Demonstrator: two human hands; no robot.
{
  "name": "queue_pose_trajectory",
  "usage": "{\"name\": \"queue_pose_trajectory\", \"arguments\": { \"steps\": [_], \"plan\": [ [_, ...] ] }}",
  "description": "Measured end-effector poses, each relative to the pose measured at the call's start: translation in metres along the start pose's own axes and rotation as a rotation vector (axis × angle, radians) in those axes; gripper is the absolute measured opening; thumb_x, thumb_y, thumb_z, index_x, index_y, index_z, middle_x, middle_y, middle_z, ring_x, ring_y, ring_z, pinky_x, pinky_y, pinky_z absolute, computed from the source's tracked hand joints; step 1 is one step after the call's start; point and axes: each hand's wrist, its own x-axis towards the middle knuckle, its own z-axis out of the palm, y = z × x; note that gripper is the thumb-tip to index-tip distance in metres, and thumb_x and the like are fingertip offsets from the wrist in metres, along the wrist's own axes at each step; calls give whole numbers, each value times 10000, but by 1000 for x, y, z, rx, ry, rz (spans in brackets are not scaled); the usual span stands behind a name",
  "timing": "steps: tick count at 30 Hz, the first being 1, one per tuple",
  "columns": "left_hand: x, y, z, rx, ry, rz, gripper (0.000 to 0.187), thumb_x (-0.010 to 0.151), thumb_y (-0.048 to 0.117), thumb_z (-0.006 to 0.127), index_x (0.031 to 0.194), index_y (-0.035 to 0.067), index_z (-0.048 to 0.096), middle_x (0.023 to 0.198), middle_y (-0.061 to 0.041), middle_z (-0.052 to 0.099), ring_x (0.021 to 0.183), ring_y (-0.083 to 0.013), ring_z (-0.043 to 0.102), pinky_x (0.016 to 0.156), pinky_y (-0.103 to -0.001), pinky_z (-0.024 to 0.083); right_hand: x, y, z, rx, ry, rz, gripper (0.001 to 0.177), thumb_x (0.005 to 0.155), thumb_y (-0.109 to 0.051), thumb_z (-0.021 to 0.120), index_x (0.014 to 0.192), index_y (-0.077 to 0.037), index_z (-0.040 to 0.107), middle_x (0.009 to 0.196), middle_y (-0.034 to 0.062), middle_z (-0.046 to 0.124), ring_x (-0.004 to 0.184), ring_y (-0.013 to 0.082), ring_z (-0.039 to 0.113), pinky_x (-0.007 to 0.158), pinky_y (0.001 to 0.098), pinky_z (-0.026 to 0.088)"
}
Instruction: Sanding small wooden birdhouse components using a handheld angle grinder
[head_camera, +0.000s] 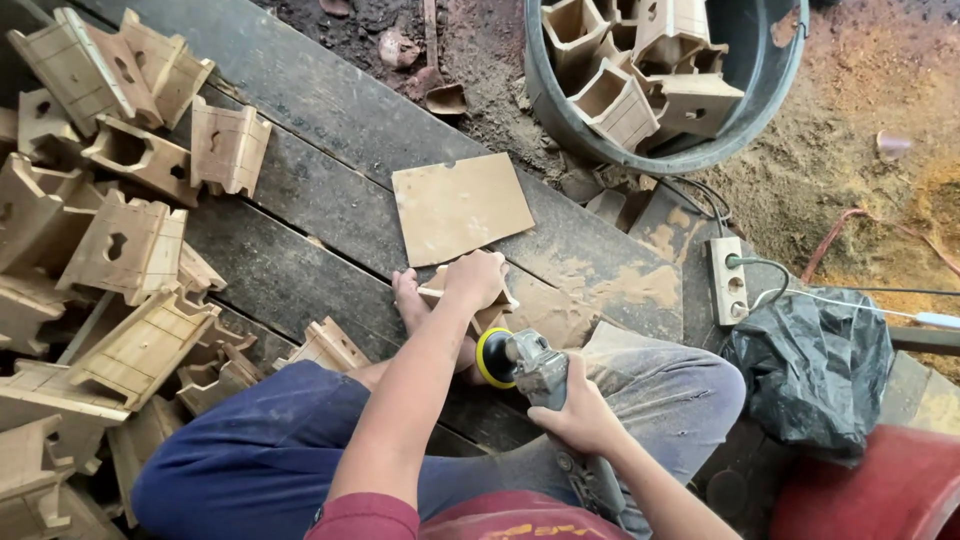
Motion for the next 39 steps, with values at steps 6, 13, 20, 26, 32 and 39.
{"name": "queue_pose_trajectory", "arguments": {
  "steps": [6, 13, 20, 26, 32, 39],
  "plan": [
    [-5, 2, 1, 21, -1, -8, 301, 997, 314, 519, 946, 95, 719, 975, -156, 735, 869, -403, 693, 781, -529, 526, 0, -1, 0, 1, 28, 6, 825, 694, -293, 782, 1346, -54, 337, 1057, 243, 710, 917, 368, 739, 822, 436, 593],
    [-13, 1, 15, 32, 104, -5, 331, 1004, 337, 495, 965, 93, 716, 989, -171, 717, 885, -426, 685, 793, -550, 534, -11, 8, -7, 42, 107, 102, 910, 703, -308, 797, 1416, -53, 292, 1140, 268, 691, 994, 377, 732, 892, 443, 580],
    [-10, 5, 13, 47, 101, 0, 362, 1002, 347, 475, 951, 91, 726, 1002, -185, 699, 868, -440, 673, 764, -562, 531, 0, 0, 3, -61, -30, 38, 880, 708, -378, 770, 1361, -3, 314, 1130, 273, 664, 978, 371, 707, 888, 452, 579],
    [-13, 4, 17, 38, 92, 6, 352, 983, 351, 500, 974, 97, 742, 1015, -196, 706, 869, -452, 685, 759, -570, 540, -6, -1, 7, -15, 26, -25, 932, 682, -286, 772, 1457, -83, 296, 1170, 248, 675, 1029, 387, 702, 906, 430, 558],
    [-15, 6, 16, 34, 103, 7, 335, 989, 336, 518, 984, 79, 732, 999, -184, 726, 863, -441, 697, 759, -553, 555, -4, -2, 9, -61, 24, -4, 834, 682, -300, 782, 1336, -56, 325, 1032, 251, 711, 902, 386, 734, 808, 451, 589],
    [-19, 2, 22, 19, 134, 9, 325, 991, 344, 507, 981, 103, 725, 1000, -173, 708, 876, -433, 677, 765, -557, 531, -8, 8, 8, -37, 85, -6, 860, 690, -306, 780, 1392, -75, 340, 1093, 242, 698, 952, 387, 718, 848, 440, 572]
  ]
}}
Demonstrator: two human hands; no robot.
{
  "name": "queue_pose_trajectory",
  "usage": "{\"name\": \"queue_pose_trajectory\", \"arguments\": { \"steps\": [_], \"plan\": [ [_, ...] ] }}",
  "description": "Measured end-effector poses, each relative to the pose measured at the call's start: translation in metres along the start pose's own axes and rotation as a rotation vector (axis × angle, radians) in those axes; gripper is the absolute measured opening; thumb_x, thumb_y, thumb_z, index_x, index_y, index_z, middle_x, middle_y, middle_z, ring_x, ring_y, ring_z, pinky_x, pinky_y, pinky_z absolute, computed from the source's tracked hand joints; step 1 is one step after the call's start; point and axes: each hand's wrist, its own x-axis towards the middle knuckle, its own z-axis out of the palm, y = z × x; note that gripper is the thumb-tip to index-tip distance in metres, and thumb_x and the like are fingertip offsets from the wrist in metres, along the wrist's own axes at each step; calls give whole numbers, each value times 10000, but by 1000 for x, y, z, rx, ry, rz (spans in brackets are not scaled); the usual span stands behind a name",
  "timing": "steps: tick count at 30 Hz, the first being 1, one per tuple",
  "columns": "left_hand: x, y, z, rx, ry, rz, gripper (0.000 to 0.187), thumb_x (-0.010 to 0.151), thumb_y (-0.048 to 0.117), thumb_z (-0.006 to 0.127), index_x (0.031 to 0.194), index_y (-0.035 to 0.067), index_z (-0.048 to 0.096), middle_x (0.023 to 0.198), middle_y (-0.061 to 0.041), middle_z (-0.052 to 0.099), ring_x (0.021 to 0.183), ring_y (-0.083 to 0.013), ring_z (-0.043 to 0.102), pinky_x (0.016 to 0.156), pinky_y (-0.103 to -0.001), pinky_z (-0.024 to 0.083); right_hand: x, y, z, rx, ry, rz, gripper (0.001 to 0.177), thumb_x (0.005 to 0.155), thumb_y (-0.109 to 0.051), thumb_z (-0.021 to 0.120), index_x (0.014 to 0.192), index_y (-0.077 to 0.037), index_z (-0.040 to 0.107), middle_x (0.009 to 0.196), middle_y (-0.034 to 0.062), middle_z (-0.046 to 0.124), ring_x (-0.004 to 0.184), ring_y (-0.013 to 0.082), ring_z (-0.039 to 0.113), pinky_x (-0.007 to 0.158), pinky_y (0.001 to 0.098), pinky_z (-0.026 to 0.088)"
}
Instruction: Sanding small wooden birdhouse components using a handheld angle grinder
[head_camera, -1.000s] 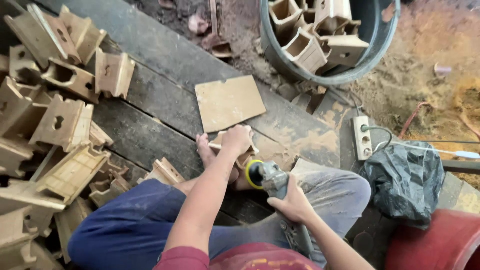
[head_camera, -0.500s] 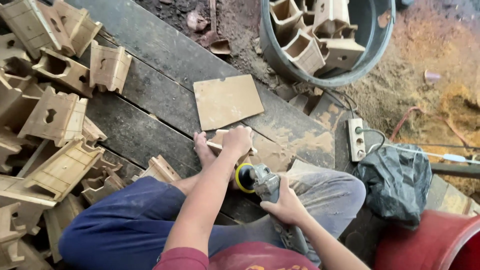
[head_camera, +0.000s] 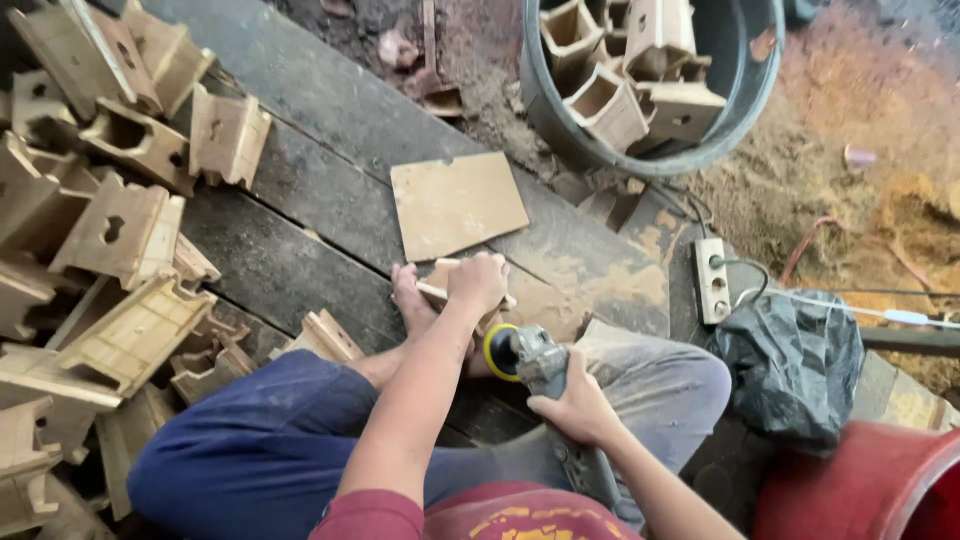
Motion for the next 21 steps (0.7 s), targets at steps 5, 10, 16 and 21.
{"name": "queue_pose_trajectory", "arguments": {
  "steps": [5, 10, 16, 21],
  "plan": [
    [1, 4, -5, -3, 7, -10, 335, 1009, 347, 498, 987, 97, 721, 1025, -169, 709, 902, -427, 638, 787, -551, 529, -1, -9, -9, -7, -4, 89, 885, 708, -342, 785, 1412, -62, 328, 1132, 256, 698, 985, 404, 726, 874, 455, 572],
    [-1, 5, 1, 41, 7, -6, 348, 1011, 352, 490, 1000, 108, 737, 1043, -159, 709, 923, -416, 642, 796, -542, 536, 1, -12, 0, -33, -73, 36, 945, 700, -348, 760, 1457, -76, 263, 1149, 268, 666, 993, 393, 709, 885, 451, 567],
    [7, -2, 8, 18, 36, 0, 306, 991, 341, 515, 989, 113, 719, 1049, -163, 711, 918, -437, 645, 797, -549, 529, 3, 3, -1, 9, 6, 31, 809, 706, -334, 780, 1315, -29, 343, 1081, 266, 697, 950, 386, 721, 861, 435, 572],
    [5, 2, 6, 31, 14, -9, 311, 992, 342, 509, 994, 113, 720, 1039, -159, 712, 922, -431, 637, 787, -554, 529, 1, -11, 2, -11, -12, 27, 824, 695, -332, 770, 1348, -60, 348, 1054, 241, 690, 910, 369, 703, 838, 432, 571]
  ]
}}
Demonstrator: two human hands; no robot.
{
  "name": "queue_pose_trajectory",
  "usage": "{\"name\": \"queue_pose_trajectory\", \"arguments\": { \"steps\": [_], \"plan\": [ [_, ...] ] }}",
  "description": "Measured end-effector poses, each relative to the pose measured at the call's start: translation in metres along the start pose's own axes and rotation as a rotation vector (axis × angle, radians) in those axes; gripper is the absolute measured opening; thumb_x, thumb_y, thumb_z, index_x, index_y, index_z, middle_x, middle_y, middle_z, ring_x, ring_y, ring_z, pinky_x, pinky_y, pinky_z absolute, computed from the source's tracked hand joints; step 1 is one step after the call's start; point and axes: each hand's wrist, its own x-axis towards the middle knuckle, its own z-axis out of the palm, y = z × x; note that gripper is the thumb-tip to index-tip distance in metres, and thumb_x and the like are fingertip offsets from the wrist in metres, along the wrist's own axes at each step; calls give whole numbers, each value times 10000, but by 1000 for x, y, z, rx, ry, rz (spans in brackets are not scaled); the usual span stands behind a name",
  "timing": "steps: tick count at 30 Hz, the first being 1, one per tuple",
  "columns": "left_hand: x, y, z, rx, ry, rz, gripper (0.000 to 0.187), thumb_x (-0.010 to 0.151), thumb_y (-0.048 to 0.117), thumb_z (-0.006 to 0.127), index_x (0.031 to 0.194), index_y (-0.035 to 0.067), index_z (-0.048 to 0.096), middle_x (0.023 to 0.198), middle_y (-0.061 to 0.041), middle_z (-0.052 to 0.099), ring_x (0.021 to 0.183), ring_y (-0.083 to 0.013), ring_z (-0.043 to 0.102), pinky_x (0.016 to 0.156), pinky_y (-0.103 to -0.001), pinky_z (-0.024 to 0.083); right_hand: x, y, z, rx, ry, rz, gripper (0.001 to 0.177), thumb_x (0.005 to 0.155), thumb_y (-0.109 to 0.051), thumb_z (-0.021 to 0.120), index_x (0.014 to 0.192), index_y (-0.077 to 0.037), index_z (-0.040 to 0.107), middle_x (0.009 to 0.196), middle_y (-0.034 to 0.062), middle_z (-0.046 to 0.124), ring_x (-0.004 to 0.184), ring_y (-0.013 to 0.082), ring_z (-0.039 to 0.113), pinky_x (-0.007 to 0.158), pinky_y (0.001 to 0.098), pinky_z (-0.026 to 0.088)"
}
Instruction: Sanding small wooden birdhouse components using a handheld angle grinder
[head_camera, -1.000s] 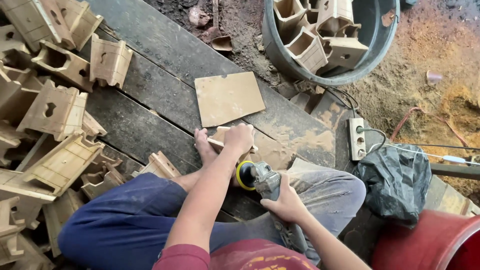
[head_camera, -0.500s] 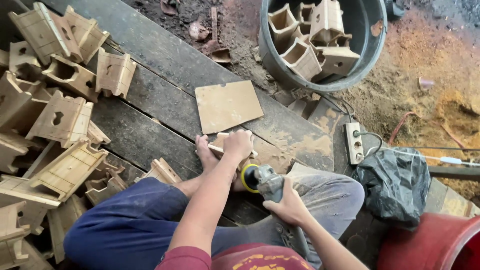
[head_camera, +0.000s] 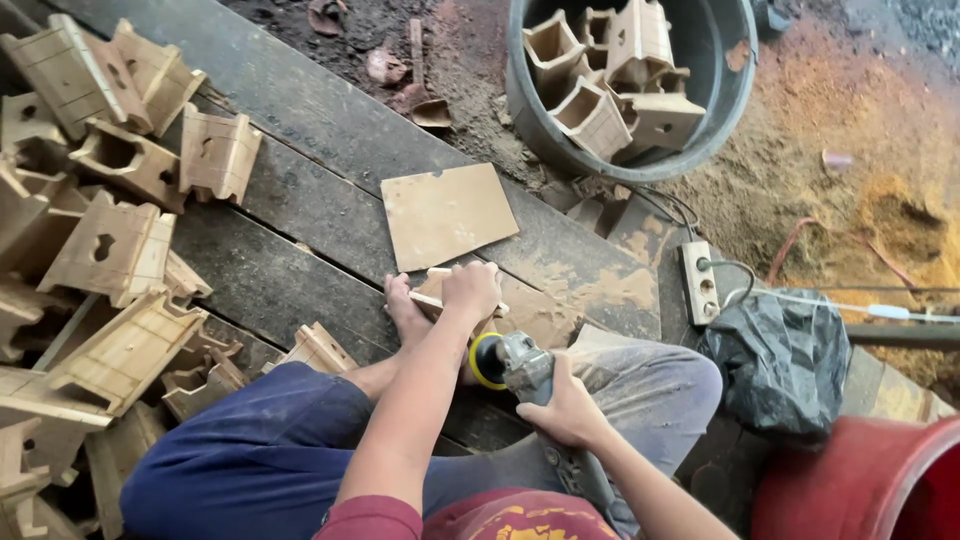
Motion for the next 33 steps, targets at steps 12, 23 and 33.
{"name": "queue_pose_trajectory", "arguments": {
  "steps": [12, 23, 33],
  "plan": [
    [-3, 3, -4, 19, -18, -10, 341, 1021, 368, 488, 1012, 115, 716, 1048, -161, 716, 959, -426, 630, 813, -553, 533, 3, 4, 1, 4, 3, -39, 858, 702, -333, 768, 1376, -41, 324, 1097, 262, 672, 957, 382, 702, 874, 438, 564],
    [-9, 6, -32, 13, -18, 10, 330, 938, 352, 518, 1044, 99, 700, 1116, -168, 694, 1023, -446, 585, 854, -566, 515, 4, 21, -6, 19, 56, -20, 858, 685, -357, 787, 1344, -9, 362, 1093, 257, 680, 955, 375, 707, 871, 429, 572],
    [-41, -13, -93, -131, -51, -281, 419, 877, 152, 500, 1268, 251, 611, 1281, -62, 655, 1126, -363, 637, 971, -782, 297, -23, 13, -39, 256, 165, 182, 928, 703, -285, 797, 1447, -42, 298, 1148, 269, 681, 973, 343, 721, 887, 417, 581]
  ]
}}
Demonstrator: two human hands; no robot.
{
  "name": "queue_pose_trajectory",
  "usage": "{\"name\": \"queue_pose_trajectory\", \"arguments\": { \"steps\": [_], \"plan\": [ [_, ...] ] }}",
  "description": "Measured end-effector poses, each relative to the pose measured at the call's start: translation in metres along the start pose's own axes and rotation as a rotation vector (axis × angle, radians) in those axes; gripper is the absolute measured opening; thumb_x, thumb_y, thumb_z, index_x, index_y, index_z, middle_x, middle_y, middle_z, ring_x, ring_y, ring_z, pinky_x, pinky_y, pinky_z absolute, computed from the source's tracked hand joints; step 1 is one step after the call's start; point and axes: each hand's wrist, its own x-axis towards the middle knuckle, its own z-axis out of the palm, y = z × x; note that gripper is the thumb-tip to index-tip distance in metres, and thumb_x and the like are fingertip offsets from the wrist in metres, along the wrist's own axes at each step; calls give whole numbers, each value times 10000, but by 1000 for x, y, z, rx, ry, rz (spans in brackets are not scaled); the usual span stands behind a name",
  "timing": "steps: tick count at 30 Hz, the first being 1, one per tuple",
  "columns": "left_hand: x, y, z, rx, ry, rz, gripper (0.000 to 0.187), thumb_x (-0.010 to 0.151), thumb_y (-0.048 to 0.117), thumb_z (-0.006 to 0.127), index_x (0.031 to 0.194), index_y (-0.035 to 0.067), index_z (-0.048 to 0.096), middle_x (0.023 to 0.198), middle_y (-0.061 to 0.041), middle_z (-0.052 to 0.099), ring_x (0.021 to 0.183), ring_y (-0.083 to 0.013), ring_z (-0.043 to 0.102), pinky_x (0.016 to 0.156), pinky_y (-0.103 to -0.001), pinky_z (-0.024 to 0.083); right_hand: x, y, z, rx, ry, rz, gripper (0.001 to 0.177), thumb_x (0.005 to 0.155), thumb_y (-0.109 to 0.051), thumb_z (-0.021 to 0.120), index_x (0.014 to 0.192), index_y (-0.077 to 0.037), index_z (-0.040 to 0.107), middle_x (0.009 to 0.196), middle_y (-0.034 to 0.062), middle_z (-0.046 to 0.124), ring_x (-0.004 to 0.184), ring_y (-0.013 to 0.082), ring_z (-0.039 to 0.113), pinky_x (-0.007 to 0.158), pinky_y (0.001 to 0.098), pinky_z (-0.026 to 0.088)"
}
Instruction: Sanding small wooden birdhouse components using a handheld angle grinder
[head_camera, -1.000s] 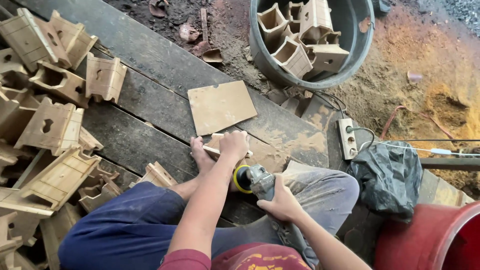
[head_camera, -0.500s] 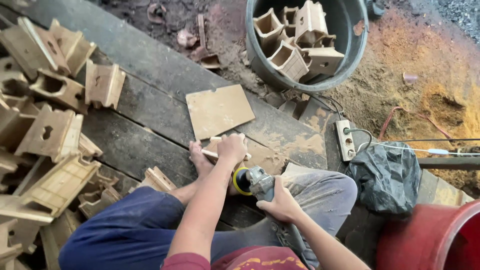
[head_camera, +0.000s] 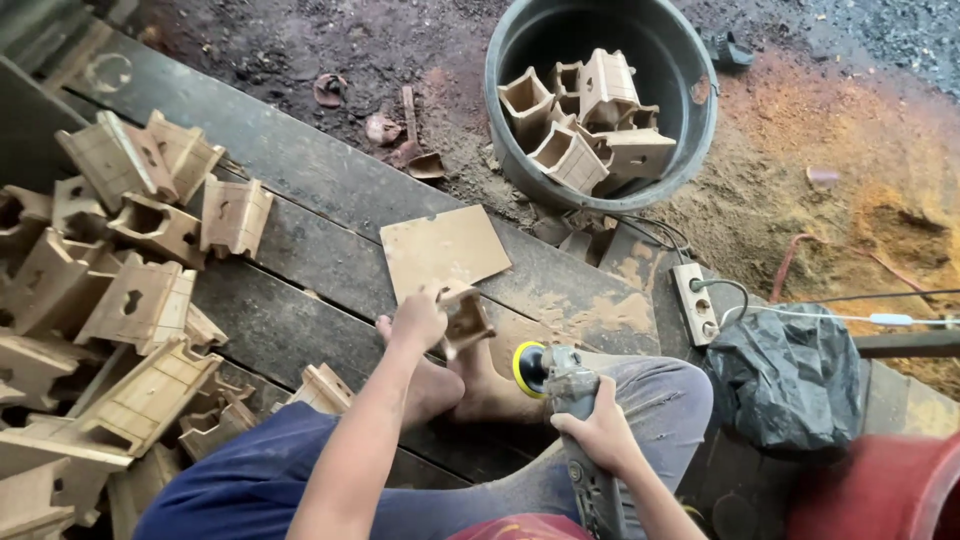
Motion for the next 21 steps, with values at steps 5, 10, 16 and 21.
{"name": "queue_pose_trajectory", "arguments": {
  "steps": [5, 10, 16, 21],
  "plan": [
    [13, -46, 38, 144, 64, 78, 352, 816, 127, 490, 1120, 218, 643, 1146, -51, 739, 1000, -355, 666, 1006, -595, 288, 10, 14, 9, -13, -21, -73, 879, 676, -299, 830, 1378, -43, 367, 1143, 254, 689, 993, 358, 716, 913, 425, 565],
    [27, -67, 43, 192, 92, 194, 369, 760, 109, 566, 1110, 180, 660, 1120, -98, 718, 1006, -379, 653, 952, -535, 393, 17, 19, 16, -22, -54, -106, 925, 661, -307, 824, 1402, -39, 339, 1118, 261, 696, 940, 358, 736, 860, 418, 591],
    [26, -52, 25, 273, -38, 142, 300, 791, 99, 565, 1073, 179, 630, 1174, -89, 664, 1030, -405, 659, 907, -540, 515, 14, 3, 14, -25, -83, -57, 902, 668, -303, 807, 1393, -40, 339, 1104, 260, 683, 917, 342, 726, 828, 423, 602],
    [28, -23, 0, 428, -118, 193, 484, 754, 395, 579, 1211, 255, 657, 1191, -61, 711, 1033, -370, 684, 829, -478, 548, 17, 8, 20, -30, -105, -70, 892, 677, -281, 800, 1410, -49, 348, 1112, 252, 697, 925, 336, 727, 844, 416, 591]
  ]
}}
